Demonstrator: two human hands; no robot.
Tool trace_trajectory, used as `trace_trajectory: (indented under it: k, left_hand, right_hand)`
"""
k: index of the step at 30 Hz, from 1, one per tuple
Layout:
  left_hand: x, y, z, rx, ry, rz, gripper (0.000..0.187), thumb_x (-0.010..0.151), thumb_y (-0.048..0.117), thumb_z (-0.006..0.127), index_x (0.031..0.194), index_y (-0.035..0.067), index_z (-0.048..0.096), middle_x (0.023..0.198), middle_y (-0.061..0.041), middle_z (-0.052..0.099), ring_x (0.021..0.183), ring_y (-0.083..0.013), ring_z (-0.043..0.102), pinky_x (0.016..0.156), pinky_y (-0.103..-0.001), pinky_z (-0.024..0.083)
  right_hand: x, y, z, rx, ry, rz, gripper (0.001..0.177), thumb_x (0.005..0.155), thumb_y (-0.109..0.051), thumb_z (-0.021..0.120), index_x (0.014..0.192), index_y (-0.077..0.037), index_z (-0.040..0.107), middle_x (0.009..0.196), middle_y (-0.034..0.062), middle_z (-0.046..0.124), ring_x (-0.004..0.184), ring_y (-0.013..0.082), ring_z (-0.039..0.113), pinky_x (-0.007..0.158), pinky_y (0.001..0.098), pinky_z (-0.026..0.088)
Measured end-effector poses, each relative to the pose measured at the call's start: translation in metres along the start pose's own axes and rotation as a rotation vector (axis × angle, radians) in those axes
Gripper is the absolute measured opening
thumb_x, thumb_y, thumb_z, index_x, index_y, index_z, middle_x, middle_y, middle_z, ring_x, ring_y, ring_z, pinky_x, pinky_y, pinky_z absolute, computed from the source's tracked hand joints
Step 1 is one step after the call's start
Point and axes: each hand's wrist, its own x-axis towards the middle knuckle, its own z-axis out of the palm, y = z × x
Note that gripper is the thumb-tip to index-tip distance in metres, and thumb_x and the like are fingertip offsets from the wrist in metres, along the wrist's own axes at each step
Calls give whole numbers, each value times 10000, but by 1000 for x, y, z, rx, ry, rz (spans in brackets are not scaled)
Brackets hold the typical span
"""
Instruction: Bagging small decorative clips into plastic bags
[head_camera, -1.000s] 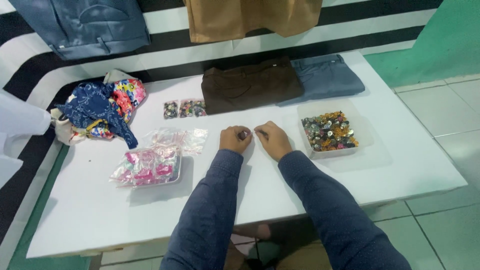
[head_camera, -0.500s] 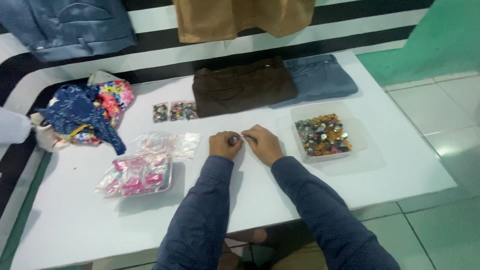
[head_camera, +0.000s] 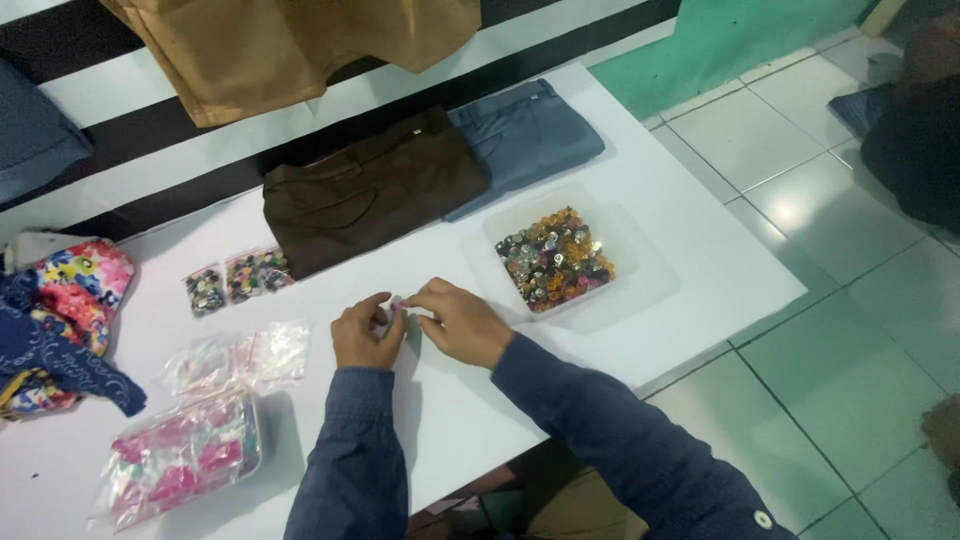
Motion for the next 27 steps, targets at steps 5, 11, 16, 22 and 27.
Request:
trace_trajectory:
  k: [5,11,16,22,27]
  left_hand:
    - [-5,29,-1,-94,70,48,225,811,160,748,1034,135,761,737,-28,689,726,-224,630,736,-333,524]
    - [18,104,-2,-180,-41,220,198,839,74,725,1026,131,755,841,-17,705,844,-238,661,823,-349,530]
    - [44,168,15,-187,-113,454,246,815,101,731,1059,118,749,932,-86,723,939,-325,667,874,-419,506]
    - [64,207,37,43,-440,430,195,865,140,713,1045,95,774,877,-65,723,885,-221,661,908,-348,503]
    - [74,204,67,217,-465,475,145,865,75,671,950,98,787,773,-48,705,774,-204,656,845,-335,508]
  right_hand:
    - [-27,-19,-105,-11,-35,86,309,965,-107,584,1251,-54,689,1078,182,688,947,349,713,765,415,599]
    - [-28,42,-174,-553,-169,561,202,932,-149,611,995,-28,760,825,169,753,773,343,750,638,399,584]
    - [-24,106,-160,-730,-371,699,176,867,-198,657,903,-63,765,774,116,752,761,279,756,612,361,601]
    - [-10,37,-179,-371,-360,605,324,950,-83,597,1252,-10,690,1177,255,708,1087,426,702,880,504,602]
    - [-19,29,-210,-237,-136,486,318,962,-68,594,1262,-20,689,1192,264,701,1067,442,696,857,531,595]
